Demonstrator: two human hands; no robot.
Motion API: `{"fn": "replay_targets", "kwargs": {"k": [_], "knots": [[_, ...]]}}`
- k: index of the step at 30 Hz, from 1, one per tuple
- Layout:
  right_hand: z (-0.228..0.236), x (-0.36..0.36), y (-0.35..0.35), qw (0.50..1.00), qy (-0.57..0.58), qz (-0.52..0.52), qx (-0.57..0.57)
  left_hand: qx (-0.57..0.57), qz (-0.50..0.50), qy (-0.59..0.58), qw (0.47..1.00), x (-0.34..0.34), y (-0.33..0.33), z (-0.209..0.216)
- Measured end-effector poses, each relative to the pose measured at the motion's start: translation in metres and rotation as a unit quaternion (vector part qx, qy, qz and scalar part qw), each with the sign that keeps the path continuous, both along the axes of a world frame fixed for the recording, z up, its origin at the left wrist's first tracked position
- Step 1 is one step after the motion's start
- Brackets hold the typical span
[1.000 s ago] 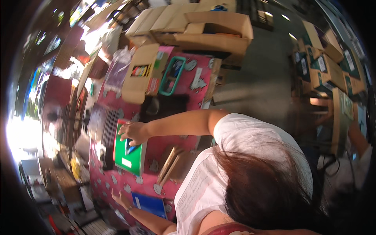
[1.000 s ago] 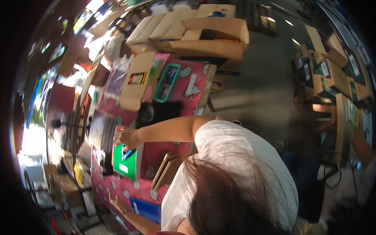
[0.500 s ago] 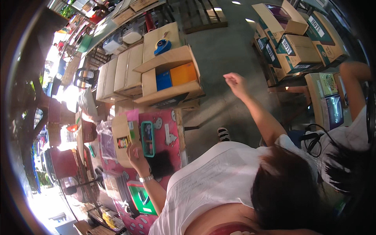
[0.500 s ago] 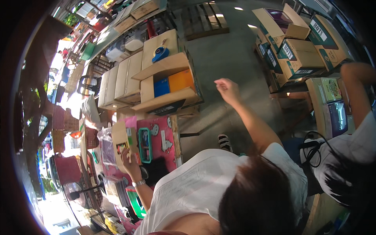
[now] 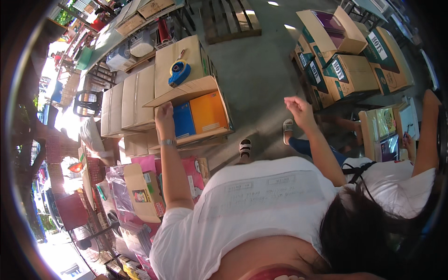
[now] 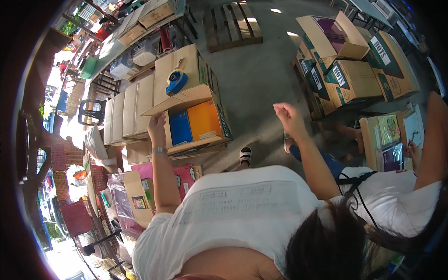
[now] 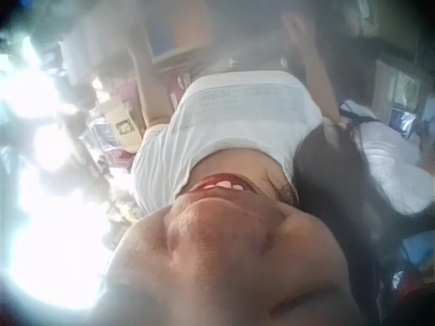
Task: The person organizes binders and places them into cardboard boxes, then seals one box with a tape dispenser.
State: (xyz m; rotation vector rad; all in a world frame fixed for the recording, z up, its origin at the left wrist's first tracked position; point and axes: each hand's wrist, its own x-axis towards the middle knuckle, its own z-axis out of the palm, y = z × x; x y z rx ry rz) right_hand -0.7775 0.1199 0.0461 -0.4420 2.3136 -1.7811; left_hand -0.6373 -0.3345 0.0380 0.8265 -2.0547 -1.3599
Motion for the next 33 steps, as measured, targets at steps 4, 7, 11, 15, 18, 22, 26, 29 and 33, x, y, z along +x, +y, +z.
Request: {"fn": "replay_targets", "kwargs": {"k": [4,7,11,15,18,22,26,29,33], "knots": [[0.019,-0.061,-0.045,0.999,0.043,0.013,-0.017,0.049,0.05,-0.035,0.997,-0.078,-0.06,-0.036],[0.022,-0.119,-0.086,0.997,0.075,0.029,-0.017,-0.025,0.097,-0.077,0.992,-0.121,-0.103,-0.07],[-0.027,-0.22,-0.114,0.995,0.084,-0.011,0.051,-0.082,0.11,-0.134,0.981,-0.182,-0.087,-0.085],[-0.099,-0.3,-0.164,0.977,-0.03,-0.142,0.158,-0.078,0.055,-0.145,0.985,-0.189,-0.036,-0.084],[-0.13,-0.323,-0.222,0.979,0.026,-0.089,0.18,-0.017,0.002,-0.174,0.985,-0.184,0.016,-0.057],[-0.13,-0.302,-0.356,0.979,0.066,0.152,0.115,0.044,0.056,-0.152,0.986,-0.123,-0.005,-0.056],[-0.144,-0.286,-0.453,0.933,0.135,0.319,0.096,0.046,0.115,-0.138,0.983,-0.13,-0.047,-0.04],[-0.144,-0.28,-0.513,0.898,0.166,0.372,0.168,-0.001,0.11,-0.144,0.983,-0.151,-0.083,-0.04],[-0.162,-0.27,-0.575,0.845,0.237,0.413,0.245,-0.13,0.037,-0.188,0.973,-0.189,-0.137,-0.068]]}}
